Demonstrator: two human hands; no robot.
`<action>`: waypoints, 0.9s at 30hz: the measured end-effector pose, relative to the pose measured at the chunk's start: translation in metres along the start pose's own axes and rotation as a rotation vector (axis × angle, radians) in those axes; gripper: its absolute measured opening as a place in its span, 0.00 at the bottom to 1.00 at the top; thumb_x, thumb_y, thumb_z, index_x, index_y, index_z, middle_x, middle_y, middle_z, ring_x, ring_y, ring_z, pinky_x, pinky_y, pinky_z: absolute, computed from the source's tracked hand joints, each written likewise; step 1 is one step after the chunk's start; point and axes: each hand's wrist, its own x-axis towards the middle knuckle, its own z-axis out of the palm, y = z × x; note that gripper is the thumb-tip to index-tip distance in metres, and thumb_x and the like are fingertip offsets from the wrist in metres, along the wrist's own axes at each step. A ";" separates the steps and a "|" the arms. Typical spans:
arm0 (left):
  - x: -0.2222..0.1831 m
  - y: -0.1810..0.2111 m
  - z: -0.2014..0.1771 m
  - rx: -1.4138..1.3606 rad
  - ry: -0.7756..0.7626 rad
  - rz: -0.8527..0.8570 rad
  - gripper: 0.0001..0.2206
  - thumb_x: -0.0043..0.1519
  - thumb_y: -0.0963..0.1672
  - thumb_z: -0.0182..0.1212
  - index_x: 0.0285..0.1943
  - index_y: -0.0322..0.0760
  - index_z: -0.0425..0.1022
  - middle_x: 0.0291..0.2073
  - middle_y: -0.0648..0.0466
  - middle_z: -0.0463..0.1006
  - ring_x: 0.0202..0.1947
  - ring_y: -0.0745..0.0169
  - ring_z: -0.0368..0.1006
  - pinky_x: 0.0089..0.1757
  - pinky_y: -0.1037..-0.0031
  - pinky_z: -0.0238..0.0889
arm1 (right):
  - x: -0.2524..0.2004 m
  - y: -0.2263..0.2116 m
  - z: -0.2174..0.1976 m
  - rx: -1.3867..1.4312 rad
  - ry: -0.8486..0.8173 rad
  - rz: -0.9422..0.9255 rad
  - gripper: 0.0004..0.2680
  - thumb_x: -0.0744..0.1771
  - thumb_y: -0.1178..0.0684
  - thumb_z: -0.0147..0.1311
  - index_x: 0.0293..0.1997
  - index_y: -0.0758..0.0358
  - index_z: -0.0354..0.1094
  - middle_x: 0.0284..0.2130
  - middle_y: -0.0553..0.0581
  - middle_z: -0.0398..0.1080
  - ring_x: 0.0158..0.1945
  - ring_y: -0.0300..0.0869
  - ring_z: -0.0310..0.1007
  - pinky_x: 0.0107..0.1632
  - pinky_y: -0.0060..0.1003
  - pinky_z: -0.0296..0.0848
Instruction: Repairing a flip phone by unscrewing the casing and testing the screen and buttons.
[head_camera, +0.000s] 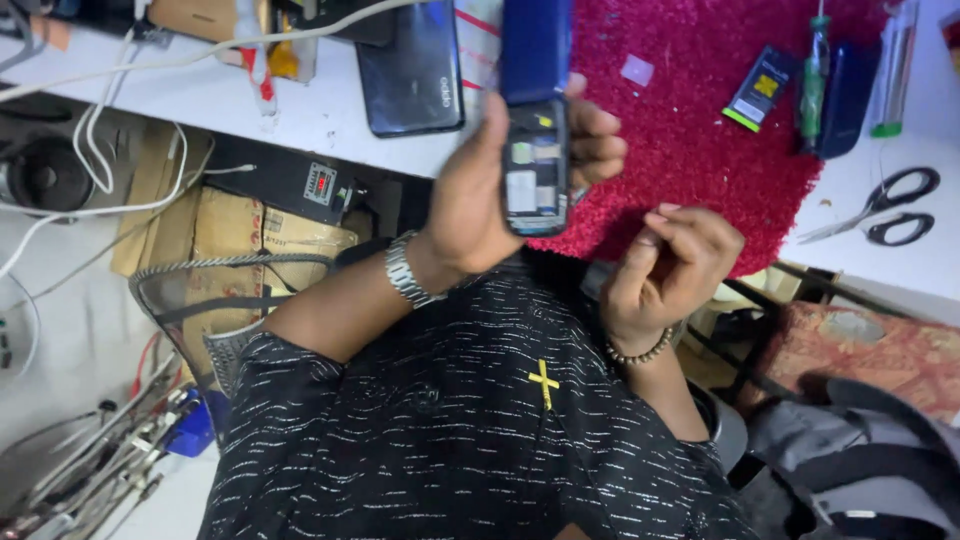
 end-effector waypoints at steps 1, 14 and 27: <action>-0.001 0.004 0.000 0.002 0.000 -0.017 0.25 0.79 0.54 0.55 0.75 0.31 0.68 0.63 0.40 0.80 0.66 0.46 0.78 0.70 0.60 0.71 | -0.006 0.001 -0.001 -0.007 0.011 0.011 0.07 0.73 0.55 0.46 0.45 0.70 0.67 0.42 0.68 0.66 0.46 0.55 0.71 0.52 0.49 0.72; -0.002 0.045 0.019 0.228 0.224 -0.068 0.28 0.77 0.54 0.48 0.75 0.27 0.64 0.52 0.41 0.77 0.40 0.54 0.75 0.43 0.65 0.74 | 0.030 -0.017 0.017 -0.150 -0.427 -0.088 0.22 0.72 0.40 0.65 0.64 0.72 0.68 0.56 0.69 0.73 0.57 0.58 0.72 0.58 0.53 0.72; 0.001 0.034 0.019 0.322 0.222 -0.106 0.26 0.77 0.53 0.46 0.71 0.27 0.65 0.49 0.40 0.77 0.37 0.55 0.75 0.38 0.66 0.76 | 0.007 0.094 -0.072 -0.148 0.000 0.461 0.17 0.81 0.49 0.47 0.37 0.67 0.68 0.32 0.56 0.65 0.36 0.44 0.59 0.40 0.44 0.57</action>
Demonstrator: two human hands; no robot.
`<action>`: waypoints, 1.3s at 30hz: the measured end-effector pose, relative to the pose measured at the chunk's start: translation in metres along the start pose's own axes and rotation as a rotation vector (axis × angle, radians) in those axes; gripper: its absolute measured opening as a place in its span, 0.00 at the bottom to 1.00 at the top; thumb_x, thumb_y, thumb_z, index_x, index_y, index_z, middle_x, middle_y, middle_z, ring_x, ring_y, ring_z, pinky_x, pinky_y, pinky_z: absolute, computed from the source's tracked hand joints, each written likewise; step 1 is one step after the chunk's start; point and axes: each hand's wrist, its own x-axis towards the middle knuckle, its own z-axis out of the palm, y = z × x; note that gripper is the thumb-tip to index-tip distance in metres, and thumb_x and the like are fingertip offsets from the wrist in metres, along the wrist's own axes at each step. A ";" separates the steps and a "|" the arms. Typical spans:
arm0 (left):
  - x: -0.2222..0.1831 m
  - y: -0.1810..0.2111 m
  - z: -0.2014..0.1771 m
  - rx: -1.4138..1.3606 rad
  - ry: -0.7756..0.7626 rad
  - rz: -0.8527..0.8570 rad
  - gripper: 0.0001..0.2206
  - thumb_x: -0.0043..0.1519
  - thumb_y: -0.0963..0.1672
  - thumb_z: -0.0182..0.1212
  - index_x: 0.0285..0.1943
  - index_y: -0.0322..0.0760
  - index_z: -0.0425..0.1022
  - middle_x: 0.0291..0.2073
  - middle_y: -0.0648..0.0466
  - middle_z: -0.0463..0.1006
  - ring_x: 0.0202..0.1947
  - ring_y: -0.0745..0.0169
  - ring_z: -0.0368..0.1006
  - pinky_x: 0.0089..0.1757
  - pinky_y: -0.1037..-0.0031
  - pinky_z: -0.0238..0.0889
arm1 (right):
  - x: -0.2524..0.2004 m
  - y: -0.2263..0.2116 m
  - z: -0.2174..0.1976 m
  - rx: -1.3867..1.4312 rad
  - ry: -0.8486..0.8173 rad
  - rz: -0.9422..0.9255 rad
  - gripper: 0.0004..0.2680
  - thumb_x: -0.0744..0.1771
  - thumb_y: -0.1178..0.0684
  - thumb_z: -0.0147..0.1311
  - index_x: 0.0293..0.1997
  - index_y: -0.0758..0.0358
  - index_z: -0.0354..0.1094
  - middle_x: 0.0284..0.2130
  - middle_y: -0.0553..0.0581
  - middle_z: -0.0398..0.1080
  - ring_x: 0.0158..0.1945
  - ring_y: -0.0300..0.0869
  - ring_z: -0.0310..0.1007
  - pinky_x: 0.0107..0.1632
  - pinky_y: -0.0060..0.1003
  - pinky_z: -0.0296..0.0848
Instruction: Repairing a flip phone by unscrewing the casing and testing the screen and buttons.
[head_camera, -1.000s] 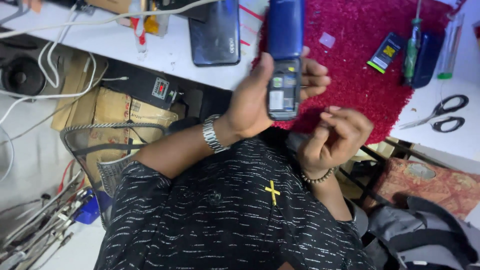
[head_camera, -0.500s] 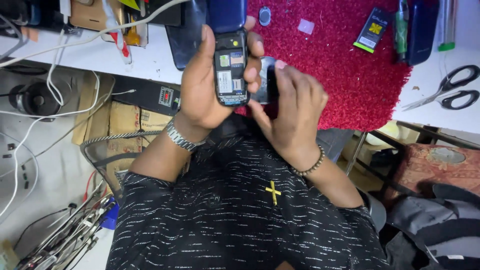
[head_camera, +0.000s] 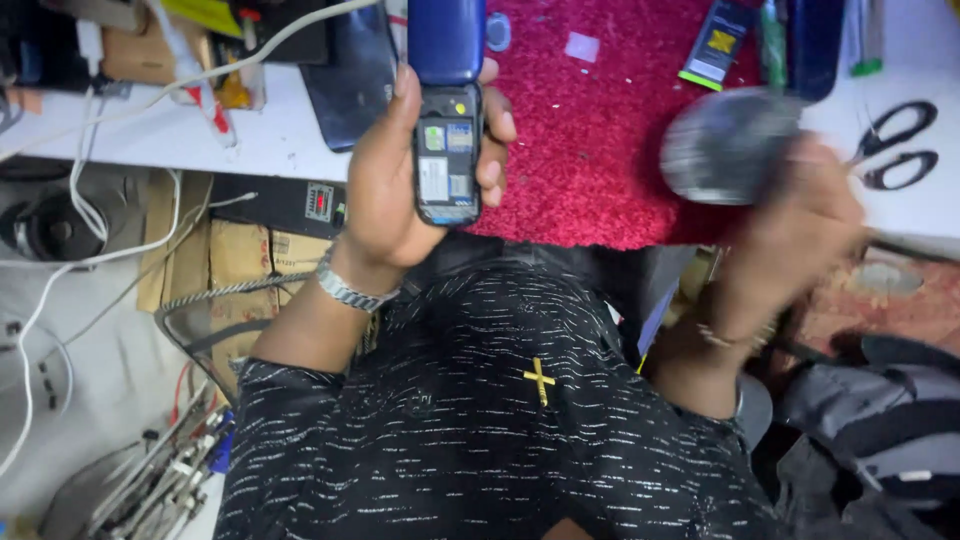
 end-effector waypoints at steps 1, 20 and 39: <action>0.004 -0.008 0.003 0.000 -0.017 -0.019 0.26 0.77 0.53 0.46 0.71 0.27 0.65 0.49 0.40 0.77 0.37 0.55 0.75 0.38 0.66 0.76 | -0.003 -0.013 0.011 -0.012 0.020 0.009 0.17 0.81 0.49 0.47 0.37 0.67 0.68 0.32 0.56 0.65 0.36 0.44 0.59 0.40 0.44 0.57; 0.014 -0.045 -0.020 -0.022 -0.052 -0.003 0.26 0.76 0.55 0.49 0.71 0.29 0.65 0.46 0.41 0.76 0.33 0.57 0.72 0.34 0.68 0.70 | 0.096 0.038 -0.058 -0.158 0.032 -0.408 0.09 0.82 0.63 0.68 0.48 0.77 0.76 0.39 0.67 0.71 0.44 0.53 0.66 0.46 0.49 0.60; 0.016 -0.047 -0.017 0.020 -0.025 0.027 0.26 0.76 0.55 0.47 0.69 0.31 0.67 0.43 0.43 0.75 0.31 0.59 0.71 0.32 0.70 0.67 | 0.061 -0.065 0.045 -0.376 -0.160 -0.366 0.14 0.71 0.59 0.66 0.61 0.75 0.70 0.49 0.69 0.67 0.50 0.59 0.70 0.52 0.49 0.75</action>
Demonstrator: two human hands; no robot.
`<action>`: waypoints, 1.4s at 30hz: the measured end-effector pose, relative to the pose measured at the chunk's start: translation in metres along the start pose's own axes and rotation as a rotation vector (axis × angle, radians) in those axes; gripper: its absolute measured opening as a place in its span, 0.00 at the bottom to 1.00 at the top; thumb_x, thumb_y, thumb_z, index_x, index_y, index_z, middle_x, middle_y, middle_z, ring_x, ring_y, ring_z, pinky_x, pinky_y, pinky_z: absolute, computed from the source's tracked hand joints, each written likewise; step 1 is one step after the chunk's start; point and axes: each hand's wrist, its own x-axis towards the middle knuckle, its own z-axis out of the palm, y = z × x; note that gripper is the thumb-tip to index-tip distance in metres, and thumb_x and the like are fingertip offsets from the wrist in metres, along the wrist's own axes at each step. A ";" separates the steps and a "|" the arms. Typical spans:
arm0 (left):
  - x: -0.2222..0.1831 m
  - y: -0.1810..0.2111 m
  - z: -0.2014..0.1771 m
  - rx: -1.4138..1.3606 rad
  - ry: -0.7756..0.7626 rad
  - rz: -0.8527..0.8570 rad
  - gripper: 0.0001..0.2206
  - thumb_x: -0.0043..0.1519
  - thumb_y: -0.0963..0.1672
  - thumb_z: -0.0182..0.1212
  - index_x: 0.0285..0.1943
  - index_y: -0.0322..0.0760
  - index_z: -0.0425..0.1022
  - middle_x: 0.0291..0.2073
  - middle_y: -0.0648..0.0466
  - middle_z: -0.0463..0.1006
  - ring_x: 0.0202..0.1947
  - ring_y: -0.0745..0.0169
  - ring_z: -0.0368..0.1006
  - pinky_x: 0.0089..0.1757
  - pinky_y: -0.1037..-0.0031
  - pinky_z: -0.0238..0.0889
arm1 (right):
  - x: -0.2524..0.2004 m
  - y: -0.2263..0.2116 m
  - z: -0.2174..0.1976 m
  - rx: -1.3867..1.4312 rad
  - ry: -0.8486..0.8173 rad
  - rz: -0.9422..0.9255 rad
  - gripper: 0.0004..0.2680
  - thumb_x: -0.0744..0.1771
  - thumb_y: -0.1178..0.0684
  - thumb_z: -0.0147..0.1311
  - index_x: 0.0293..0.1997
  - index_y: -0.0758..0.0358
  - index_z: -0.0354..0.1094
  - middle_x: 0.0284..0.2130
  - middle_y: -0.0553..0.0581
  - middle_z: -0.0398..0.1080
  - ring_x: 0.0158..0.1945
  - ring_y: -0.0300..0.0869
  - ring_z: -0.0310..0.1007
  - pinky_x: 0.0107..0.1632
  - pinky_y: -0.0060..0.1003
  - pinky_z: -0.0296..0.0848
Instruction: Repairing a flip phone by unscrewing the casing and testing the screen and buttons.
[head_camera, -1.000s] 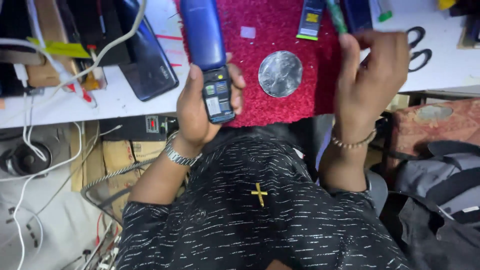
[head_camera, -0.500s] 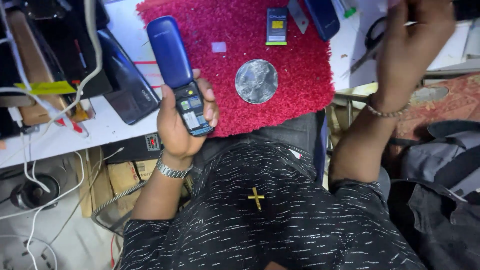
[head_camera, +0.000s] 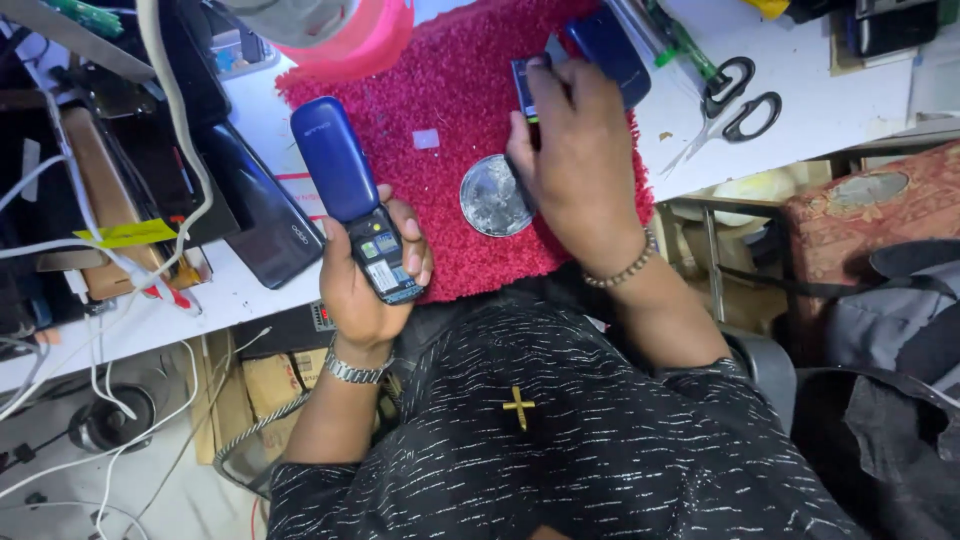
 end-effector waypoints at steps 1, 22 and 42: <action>0.002 0.000 0.000 -0.001 -0.001 0.002 0.26 0.76 0.55 0.47 0.69 0.31 0.67 0.43 0.43 0.75 0.31 0.59 0.71 0.32 0.70 0.67 | -0.002 0.013 0.003 -0.001 0.001 -0.002 0.14 0.71 0.59 0.66 0.61 0.75 0.70 0.49 0.69 0.67 0.50 0.59 0.70 0.52 0.49 0.75; 0.003 -0.009 -0.022 0.067 -0.014 0.059 0.29 0.76 0.57 0.36 0.72 0.30 0.65 0.41 0.41 0.74 0.27 0.60 0.74 0.30 0.68 0.76 | -0.033 0.037 -0.013 0.327 0.072 -0.195 0.08 0.71 0.46 0.66 0.49 0.58 0.83 0.47 0.57 0.83 0.50 0.56 0.80 0.53 0.51 0.74; 0.011 -0.012 -0.008 0.061 0.062 0.012 0.29 0.75 0.56 0.41 0.70 0.26 0.65 0.44 0.34 0.78 0.29 0.56 0.74 0.28 0.67 0.74 | -0.026 0.065 -0.005 -0.080 0.315 0.057 0.21 0.65 0.52 0.73 0.61 0.73 0.70 0.43 0.69 0.67 0.47 0.66 0.71 0.53 0.57 0.70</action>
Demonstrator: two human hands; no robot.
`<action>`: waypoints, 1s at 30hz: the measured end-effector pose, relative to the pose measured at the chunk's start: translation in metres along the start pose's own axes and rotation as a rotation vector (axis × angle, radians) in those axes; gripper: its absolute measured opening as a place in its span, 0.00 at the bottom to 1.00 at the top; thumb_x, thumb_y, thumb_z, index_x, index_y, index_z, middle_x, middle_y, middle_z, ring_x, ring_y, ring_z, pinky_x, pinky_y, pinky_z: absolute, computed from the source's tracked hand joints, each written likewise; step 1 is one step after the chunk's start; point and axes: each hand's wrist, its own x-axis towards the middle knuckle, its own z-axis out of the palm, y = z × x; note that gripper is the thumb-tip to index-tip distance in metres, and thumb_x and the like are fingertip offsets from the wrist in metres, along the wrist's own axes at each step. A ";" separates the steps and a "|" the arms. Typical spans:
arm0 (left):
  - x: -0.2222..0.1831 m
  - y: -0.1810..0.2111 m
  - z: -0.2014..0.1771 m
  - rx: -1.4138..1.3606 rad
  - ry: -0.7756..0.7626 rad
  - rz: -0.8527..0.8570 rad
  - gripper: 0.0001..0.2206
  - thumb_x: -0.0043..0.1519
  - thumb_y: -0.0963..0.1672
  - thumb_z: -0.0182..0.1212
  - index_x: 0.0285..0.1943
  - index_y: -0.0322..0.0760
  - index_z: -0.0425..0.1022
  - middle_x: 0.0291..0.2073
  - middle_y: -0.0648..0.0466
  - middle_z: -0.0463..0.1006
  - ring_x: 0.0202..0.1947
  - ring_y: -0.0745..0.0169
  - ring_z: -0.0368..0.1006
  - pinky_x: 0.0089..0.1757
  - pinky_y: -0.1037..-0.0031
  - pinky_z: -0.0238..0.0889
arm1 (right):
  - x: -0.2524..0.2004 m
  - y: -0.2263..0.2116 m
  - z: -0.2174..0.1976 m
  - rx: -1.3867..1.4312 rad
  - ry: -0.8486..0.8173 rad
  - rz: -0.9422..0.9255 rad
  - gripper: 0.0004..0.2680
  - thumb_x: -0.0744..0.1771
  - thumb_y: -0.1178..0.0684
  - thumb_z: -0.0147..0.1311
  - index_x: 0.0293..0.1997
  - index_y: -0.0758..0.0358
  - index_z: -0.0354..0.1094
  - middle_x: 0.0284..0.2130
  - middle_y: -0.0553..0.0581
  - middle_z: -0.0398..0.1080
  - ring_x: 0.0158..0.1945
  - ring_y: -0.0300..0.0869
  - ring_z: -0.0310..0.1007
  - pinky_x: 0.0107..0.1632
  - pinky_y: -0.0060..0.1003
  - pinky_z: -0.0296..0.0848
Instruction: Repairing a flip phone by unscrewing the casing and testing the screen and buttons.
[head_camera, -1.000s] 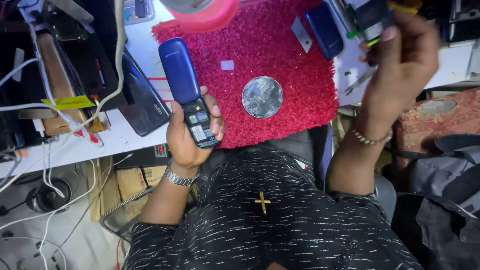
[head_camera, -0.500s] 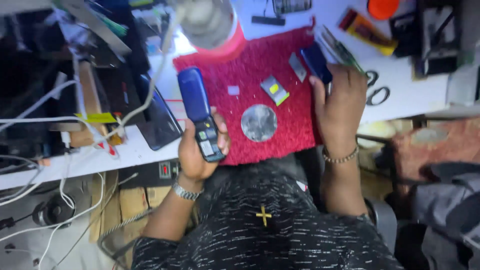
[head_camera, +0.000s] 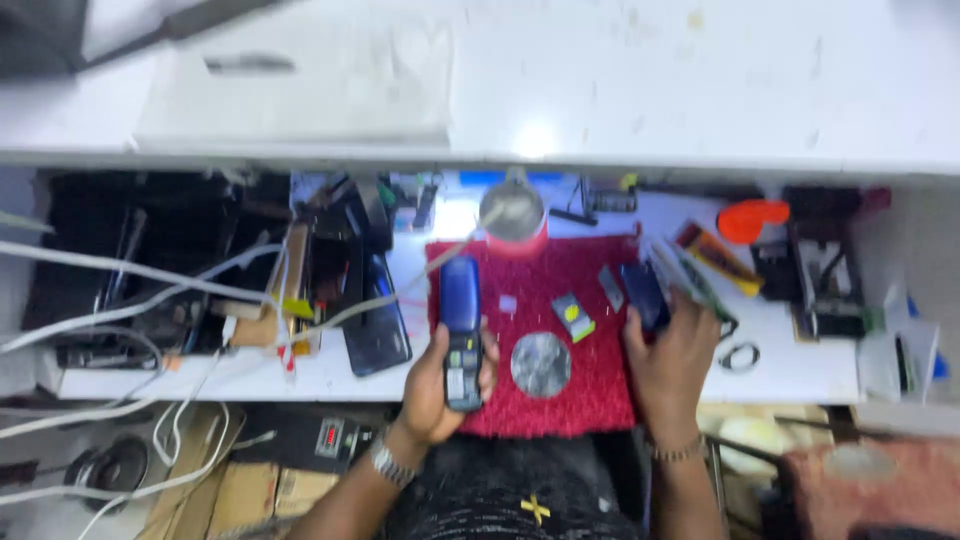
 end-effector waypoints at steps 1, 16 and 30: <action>0.005 0.009 0.007 0.005 -0.013 0.019 0.29 0.75 0.56 0.41 0.70 0.26 0.65 0.44 0.34 0.78 0.29 0.56 0.74 0.28 0.67 0.74 | 0.005 -0.001 0.001 0.006 0.019 -0.012 0.21 0.65 0.52 0.73 0.61 0.73 0.70 0.43 0.69 0.67 0.47 0.66 0.71 0.53 0.57 0.70; 0.004 0.031 0.038 -0.044 0.065 -0.141 0.26 0.71 0.56 0.52 0.65 0.30 0.64 0.40 0.43 0.79 0.27 0.62 0.74 0.28 0.73 0.70 | 0.021 -0.007 -0.011 0.147 -0.245 0.197 0.23 0.67 0.49 0.63 0.69 0.70 0.69 0.53 0.76 0.70 0.56 0.65 0.67 0.61 0.55 0.67; 0.000 0.006 0.003 -0.027 -0.036 -0.093 0.28 0.73 0.56 0.50 0.66 0.27 0.66 0.42 0.42 0.79 0.30 0.60 0.74 0.28 0.72 0.70 | -0.001 0.004 -0.004 0.051 -0.142 -0.024 0.17 0.70 0.51 0.66 0.62 0.73 0.74 0.45 0.72 0.71 0.50 0.65 0.68 0.55 0.56 0.68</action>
